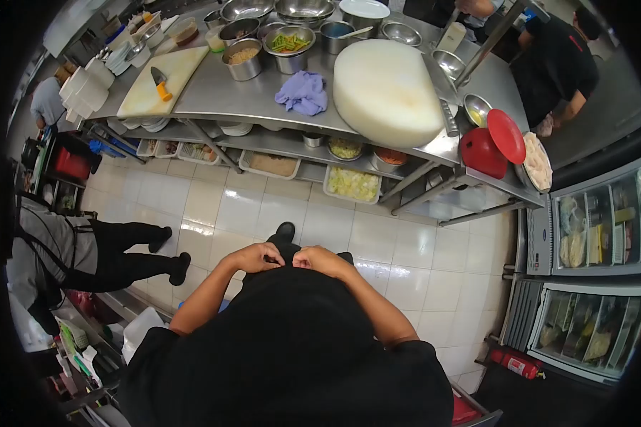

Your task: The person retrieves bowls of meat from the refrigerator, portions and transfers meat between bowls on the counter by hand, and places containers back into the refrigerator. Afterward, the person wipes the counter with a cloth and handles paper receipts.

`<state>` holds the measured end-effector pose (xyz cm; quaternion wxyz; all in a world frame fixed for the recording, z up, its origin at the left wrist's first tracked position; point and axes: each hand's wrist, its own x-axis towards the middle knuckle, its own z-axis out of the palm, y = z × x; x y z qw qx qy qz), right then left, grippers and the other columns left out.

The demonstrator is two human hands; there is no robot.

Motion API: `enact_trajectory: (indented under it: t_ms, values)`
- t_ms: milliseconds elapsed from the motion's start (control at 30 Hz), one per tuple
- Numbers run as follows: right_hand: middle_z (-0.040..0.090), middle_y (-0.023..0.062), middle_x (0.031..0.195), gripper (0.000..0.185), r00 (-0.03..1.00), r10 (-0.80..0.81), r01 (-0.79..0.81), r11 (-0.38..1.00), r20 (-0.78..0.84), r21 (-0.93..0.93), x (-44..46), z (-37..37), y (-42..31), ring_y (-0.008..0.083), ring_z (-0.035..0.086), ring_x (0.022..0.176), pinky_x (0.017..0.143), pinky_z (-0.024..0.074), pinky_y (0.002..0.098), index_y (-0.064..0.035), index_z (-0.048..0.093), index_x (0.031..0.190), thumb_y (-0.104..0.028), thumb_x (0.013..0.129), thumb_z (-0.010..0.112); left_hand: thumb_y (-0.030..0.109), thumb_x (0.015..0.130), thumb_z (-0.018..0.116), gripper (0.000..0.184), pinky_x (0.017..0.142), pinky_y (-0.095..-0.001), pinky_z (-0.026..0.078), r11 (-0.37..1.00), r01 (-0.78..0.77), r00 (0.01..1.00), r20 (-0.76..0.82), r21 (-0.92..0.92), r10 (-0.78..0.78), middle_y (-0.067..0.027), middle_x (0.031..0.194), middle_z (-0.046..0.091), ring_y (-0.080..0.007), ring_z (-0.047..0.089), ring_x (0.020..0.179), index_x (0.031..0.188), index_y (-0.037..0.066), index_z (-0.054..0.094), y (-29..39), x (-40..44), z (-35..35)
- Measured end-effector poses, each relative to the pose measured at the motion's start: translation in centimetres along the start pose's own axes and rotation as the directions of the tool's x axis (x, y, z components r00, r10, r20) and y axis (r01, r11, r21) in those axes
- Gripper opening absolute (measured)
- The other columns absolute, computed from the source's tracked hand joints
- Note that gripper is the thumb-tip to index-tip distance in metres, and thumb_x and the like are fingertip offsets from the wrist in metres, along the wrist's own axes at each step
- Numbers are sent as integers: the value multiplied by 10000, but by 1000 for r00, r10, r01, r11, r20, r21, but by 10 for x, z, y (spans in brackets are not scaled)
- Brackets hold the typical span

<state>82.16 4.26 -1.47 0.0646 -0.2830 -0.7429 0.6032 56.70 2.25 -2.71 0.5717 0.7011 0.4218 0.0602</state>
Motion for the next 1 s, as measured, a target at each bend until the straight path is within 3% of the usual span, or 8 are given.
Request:
enact_trajectory:
  t_ms: [67, 200, 433, 500, 633, 733, 900, 1000]
  values:
    - [592, 26, 805, 63, 1000, 7, -9, 997, 23, 81, -1, -2, -2, 107, 549, 715, 647, 458, 264, -22, 634, 865, -47, 808, 639, 126, 815, 667, 186, 760, -273, 482, 997, 77, 987, 143, -17, -74, -57, 893, 614, -137, 584, 813, 984, 47, 673, 17, 2, -10]
    - [653, 18, 844, 153, 990, 45, -68, 982, 133, 175, 1, -8, -2, 81, 569, 770, 689, 478, 259, 1, 659, 957, -16, 806, 641, 73, 809, 641, 114, 689, -245, 467, 991, 94, 979, 191, -92, -75, -1, 796, 617, -83, 546, 735, 917, 41, 659, 36, 3, -14]
    - [663, 21, 916, 271, 981, 0, -34, 985, 192, 172, 3, -15, 2, 80, 573, 800, 724, 479, 262, 4, 644, 1051, -14, 781, 666, 143, 844, 620, 179, 659, -239, 456, 972, 200, 924, 354, -122, -145, 18, 856, 628, -76, 549, 751, 1001, 62, 646, 39, 9, -29]
    - [661, 19, 924, 279, 974, -10, -25, 988, 224, 155, 10, -17, 1, 79, 573, 803, 725, 479, 262, 2, 640, 1061, -19, 784, 667, 172, 865, 594, 213, 642, -245, 462, 988, 128, 916, 392, -88, -84, 20, 878, 619, -86, 544, 755, 1051, 77, 630, 22, 14, -30]
    - [659, 17, 937, 281, 934, 7, -34, 997, 357, 70, 23, -26, -3, 77, 579, 822, 743, 483, 250, 6, 631, 1091, -47, 817, 661, 225, 875, 585, 228, 630, -255, 464, 980, 197, 914, 363, -3, -182, 21, 860, 619, -92, 537, 730, 1052, 87, 629, 23, 10, -35]
    - [652, 30, 974, 284, 907, -33, -143, 913, 419, 382, 38, -25, 6, 84, 592, 855, 780, 486, 237, 36, 611, 1117, -88, 864, 647, 255, 876, 589, 240, 627, -259, 464, 977, 214, 920, 331, 18, -208, 26, 853, 621, -94, 535, 722, 1047, 93, 632, 16, 0, -37]
    - [653, 33, 1005, 282, 810, 25, -198, 952, 586, 233, 77, -26, 13, 85, 597, 893, 797, 484, 234, 30, 611, 1125, -71, 864, 645, 258, 870, 593, 246, 616, -251, 456, 953, 246, 945, 262, -179, -195, 40, 867, 623, -87, 533, 724, 1049, 95, 637, -5, -27, -32]
    - [656, 26, 1020, 295, 730, 45, -180, 975, 682, 128, 108, -28, 11, 88, 596, 899, 804, 481, 229, 26, 612, 1135, -59, 855, 649, 225, 853, 608, 275, 672, -259, 462, 958, 254, 943, 254, -134, -214, 37, 917, 637, -79, 557, 811, 1096, 97, 626, -12, -38, -43]
